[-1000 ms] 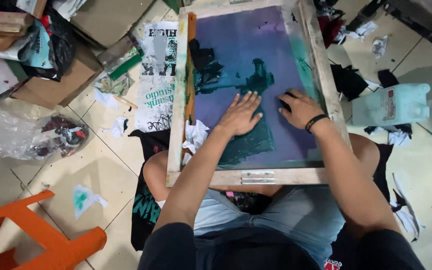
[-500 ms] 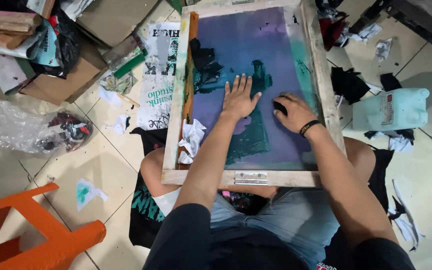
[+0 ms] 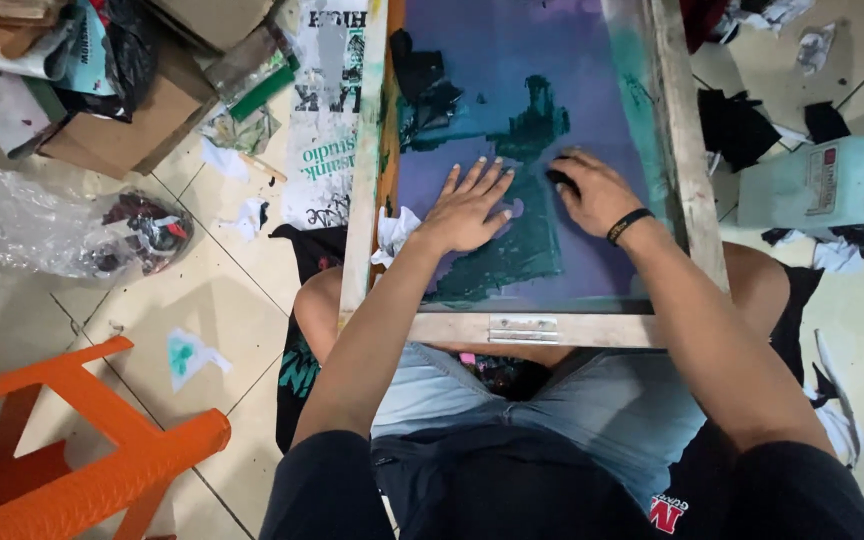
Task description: Manually cleaning ink or residue from a screen printing mesh using scraps of paper or cloth.
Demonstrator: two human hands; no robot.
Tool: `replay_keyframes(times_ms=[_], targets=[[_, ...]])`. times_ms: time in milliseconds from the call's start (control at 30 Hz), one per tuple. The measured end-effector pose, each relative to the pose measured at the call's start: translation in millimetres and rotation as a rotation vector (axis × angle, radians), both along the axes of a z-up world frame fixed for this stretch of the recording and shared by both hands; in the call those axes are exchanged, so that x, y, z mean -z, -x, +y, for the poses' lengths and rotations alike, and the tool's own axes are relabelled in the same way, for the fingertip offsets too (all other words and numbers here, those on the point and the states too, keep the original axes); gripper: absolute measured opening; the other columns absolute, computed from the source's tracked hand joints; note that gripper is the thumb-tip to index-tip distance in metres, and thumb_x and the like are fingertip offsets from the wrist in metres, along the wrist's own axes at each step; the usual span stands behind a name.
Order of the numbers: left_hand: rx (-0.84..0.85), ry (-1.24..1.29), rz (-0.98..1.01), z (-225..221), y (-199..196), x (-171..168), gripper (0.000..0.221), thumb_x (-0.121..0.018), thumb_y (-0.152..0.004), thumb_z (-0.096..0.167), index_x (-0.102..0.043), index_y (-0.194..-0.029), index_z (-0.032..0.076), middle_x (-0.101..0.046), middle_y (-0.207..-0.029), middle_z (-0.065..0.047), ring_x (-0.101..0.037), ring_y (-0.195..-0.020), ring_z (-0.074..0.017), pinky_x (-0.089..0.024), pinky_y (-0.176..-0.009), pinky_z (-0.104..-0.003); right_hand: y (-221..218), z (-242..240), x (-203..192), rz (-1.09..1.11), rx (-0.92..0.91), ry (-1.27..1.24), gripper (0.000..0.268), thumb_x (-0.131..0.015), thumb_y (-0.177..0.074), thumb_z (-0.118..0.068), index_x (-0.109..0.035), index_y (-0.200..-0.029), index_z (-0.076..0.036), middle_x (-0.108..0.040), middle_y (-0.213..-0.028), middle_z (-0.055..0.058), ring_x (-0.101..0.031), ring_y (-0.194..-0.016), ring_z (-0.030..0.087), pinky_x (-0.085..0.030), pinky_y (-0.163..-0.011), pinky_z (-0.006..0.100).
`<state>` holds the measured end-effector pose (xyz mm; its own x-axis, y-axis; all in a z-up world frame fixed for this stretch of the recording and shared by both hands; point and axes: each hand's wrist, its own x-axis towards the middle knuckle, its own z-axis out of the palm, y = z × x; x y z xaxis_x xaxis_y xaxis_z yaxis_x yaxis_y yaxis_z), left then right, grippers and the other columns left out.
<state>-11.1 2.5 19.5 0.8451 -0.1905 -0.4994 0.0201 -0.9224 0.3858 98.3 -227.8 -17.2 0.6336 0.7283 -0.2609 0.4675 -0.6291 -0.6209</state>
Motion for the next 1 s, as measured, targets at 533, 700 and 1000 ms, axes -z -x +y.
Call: replay_keyframes(times_ms=[533,700,1000], targets=[[-0.251,-0.128,0.016,-25,-22,10,0.068,-0.027,-0.111,0.056,-0.015,-0.168,0.022,-0.007,-0.175,-0.007,-0.002,-0.161,-0.032,0.008,-0.125,-0.065,4,3,21,-0.192,0.032,-0.001,0.042,-0.05,-0.108,-0.023,-0.056,-0.147,-0.011,-0.053,-0.148,0.021,-0.046,-0.143,0.038,-0.037,-0.12,0.049],[-0.245,-0.131,0.003,-29,-16,8,0.072,-0.03,-0.109,0.057,-0.014,-0.168,0.019,-0.007,-0.175,-0.01,0.0,-0.161,-0.0328,0.008,-0.125,-0.066,3,5,16,-0.168,0.027,0.009,0.041,-0.049,-0.108,-0.022,-0.056,-0.147,-0.012,-0.056,-0.144,0.023,-0.047,-0.141,0.042,-0.037,-0.119,0.053],[-0.219,-0.131,-0.017,-30,-11,3,0.079,-0.032,-0.106,0.064,-0.014,-0.168,0.018,-0.006,-0.175,-0.013,0.0,-0.161,-0.0351,0.007,-0.124,-0.069,7,5,8,-0.148,0.024,0.073,0.045,-0.049,-0.107,-0.025,-0.054,-0.15,-0.013,-0.053,-0.148,0.023,-0.043,-0.144,0.042,-0.037,-0.118,0.055]])
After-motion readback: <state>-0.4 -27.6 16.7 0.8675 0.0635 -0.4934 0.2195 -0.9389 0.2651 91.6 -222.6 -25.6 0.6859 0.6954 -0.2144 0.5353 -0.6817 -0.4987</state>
